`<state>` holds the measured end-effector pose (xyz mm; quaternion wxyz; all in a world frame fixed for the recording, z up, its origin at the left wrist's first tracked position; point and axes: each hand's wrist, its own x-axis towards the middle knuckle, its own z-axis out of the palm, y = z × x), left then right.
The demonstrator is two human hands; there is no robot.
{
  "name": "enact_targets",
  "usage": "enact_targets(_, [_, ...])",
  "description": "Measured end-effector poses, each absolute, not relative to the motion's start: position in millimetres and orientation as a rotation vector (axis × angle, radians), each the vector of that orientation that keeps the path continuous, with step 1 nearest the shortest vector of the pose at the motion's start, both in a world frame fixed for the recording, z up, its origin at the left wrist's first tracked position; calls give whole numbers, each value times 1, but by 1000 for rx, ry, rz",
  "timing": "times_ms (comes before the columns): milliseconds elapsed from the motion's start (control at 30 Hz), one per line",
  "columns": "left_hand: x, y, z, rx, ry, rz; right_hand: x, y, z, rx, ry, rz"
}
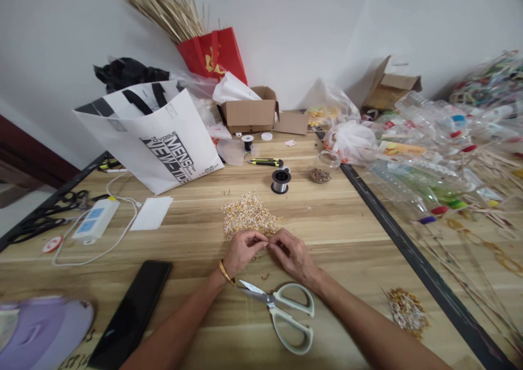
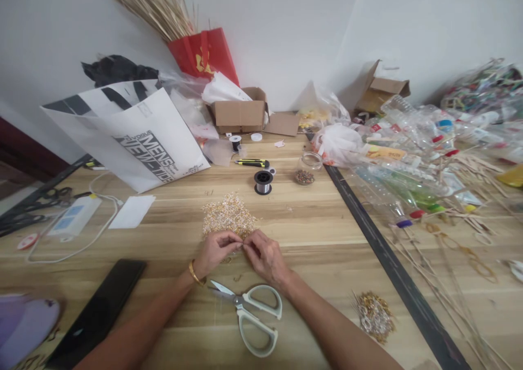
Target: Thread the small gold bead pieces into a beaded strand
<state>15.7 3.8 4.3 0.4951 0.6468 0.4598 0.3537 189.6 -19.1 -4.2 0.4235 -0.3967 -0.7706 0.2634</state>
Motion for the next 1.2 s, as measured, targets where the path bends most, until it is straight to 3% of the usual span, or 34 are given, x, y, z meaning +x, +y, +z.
enact_targets(1200, [19,0,19,1888,1132,888,191,-22,3,-1023,-1897,667])
